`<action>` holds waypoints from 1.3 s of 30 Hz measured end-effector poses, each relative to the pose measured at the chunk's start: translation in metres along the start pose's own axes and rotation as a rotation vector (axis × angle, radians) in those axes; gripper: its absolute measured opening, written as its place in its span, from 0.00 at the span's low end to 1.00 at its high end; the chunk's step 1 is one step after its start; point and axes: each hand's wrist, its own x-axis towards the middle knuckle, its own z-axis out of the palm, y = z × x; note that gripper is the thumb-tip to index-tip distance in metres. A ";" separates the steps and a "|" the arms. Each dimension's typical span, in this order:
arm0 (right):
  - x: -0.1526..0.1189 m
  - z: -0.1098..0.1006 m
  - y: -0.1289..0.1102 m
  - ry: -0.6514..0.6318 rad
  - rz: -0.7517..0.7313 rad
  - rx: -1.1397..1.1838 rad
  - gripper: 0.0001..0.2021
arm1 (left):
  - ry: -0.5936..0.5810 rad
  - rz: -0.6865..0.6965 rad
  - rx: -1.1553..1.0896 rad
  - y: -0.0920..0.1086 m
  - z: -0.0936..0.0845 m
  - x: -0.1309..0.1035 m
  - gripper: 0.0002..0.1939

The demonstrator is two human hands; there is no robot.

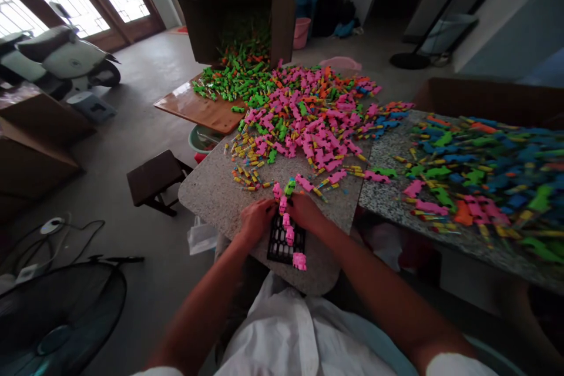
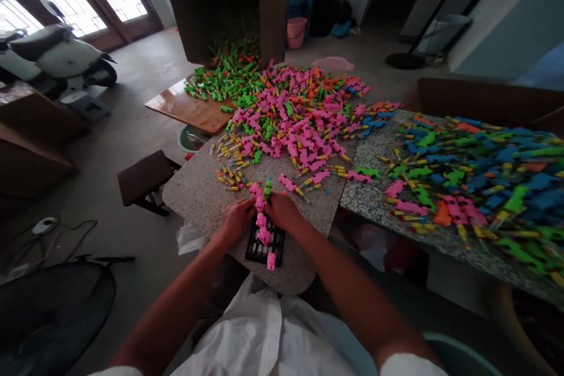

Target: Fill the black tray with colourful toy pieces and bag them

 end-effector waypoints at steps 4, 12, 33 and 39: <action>0.003 -0.004 0.010 -0.026 0.074 0.199 0.11 | 0.002 0.005 0.013 0.001 -0.001 0.000 0.14; 0.005 -0.003 0.021 0.018 -0.038 0.262 0.07 | 0.009 0.014 0.015 0.001 -0.003 0.002 0.15; 0.001 0.003 0.006 -0.016 -0.105 -0.106 0.14 | -0.018 -0.044 0.030 0.006 -0.006 0.003 0.17; 0.001 0.010 -0.005 -0.007 -0.065 -0.112 0.16 | -0.020 -0.061 0.046 0.005 -0.005 0.004 0.17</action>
